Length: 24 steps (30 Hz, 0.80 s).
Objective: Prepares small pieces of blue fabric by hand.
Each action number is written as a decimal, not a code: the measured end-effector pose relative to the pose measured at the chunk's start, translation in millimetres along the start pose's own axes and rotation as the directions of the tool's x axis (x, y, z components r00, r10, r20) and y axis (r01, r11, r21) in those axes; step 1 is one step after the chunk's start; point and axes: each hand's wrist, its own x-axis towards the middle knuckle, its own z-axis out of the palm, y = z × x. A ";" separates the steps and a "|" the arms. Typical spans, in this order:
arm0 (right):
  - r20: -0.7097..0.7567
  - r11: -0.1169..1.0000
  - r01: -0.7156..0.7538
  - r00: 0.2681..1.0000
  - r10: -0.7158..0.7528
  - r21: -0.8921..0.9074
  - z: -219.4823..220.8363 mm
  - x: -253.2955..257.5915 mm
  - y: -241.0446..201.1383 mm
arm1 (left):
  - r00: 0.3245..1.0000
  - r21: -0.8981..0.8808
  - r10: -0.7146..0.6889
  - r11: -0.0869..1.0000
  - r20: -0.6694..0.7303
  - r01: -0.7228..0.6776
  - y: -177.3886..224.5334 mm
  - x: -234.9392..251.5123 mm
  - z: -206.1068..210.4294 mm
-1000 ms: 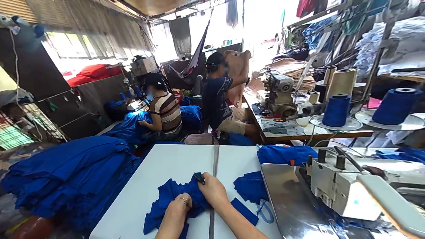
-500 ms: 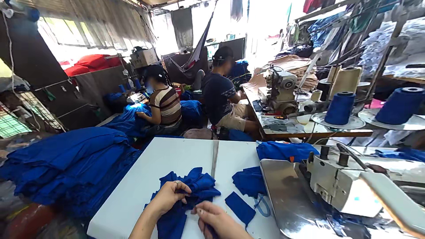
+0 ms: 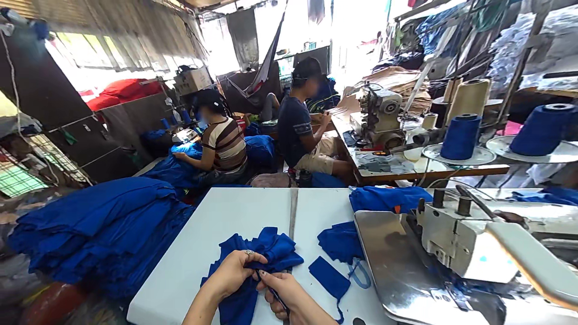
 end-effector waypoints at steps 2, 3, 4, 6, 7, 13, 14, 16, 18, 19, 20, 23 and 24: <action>0.019 1.000 0.000 1.000 0.000 0.013 1.1 2.5 -1.5 | 1.000 0.055 0.009 0.998 0.002 -0.010 -0.2 -0.4 1.8; 0.027 1.000 0.002 1.000 -0.003 0.021 1.5 3.7 -2.2 | 1.000 0.092 0.017 0.996 0.006 -0.018 0.1 -0.5 2.2; 0.032 1.000 0.004 0.999 -0.005 0.027 1.9 5.0 -3.1 | 1.000 0.131 0.025 0.991 0.008 -0.026 1.3 -0.8 2.3; 0.033 1.000 -0.001 0.999 0.000 0.028 2.8 7.3 -5.0 | 1.000 0.194 0.023 0.981 0.008 -0.024 5.1 -1.5 2.5; 0.030 1.000 -0.002 1.000 0.001 0.028 3.3 8.3 -5.9 | 1.000 0.216 0.017 0.976 0.008 -0.018 6.9 -1.6 2.7; -0.014 0.997 0.036 0.999 -0.037 -0.065 6.7 9.8 -7.9 | 1.000 0.255 0.018 0.967 -0.013 -0.015 6.3 -2.7 6.4; -0.020 0.996 0.048 0.999 -0.050 -0.077 6.7 10.1 -7.5 | 1.000 0.249 0.017 0.968 -0.011 -0.014 5.5 -2.3 6.8; -0.046 0.992 0.059 0.997 -0.064 -0.107 6.8 11.0 -7.9 | 1.000 0.219 0.018 0.976 -0.001 -0.018 2.9 -1.0 7.6; -0.050 0.990 0.049 0.997 -0.056 -0.131 5.1 11.2 -7.9 | 1.000 0.173 0.024 0.985 0.006 -0.025 -1.2 0.2 8.7; -0.029 0.990 0.044 0.998 -0.048 -0.136 3.4 10.1 -7.2 | 1.000 0.145 0.030 0.989 0.001 -0.030 -3.4 0.1 8.8; 0.000 0.989 0.041 0.999 -0.041 -0.139 1.5 7.6 -6.4 | 0.999 0.108 0.033 0.994 -0.005 -0.032 -5.4 -0.3 8.0; 0.056 0.990 0.049 0.998 -0.042 -0.129 -5.1 -0.9 -2.7 | 0.998 0.020 0.042 0.999 -0.036 -0.041 -10.5 -2.2 4.1; 0.058 0.992 0.046 0.998 -0.039 -0.114 -6.0 -3.6 -1.9 | 0.998 0.003 0.046 0.999 -0.042 -0.046 -11.9 -2.5 3.7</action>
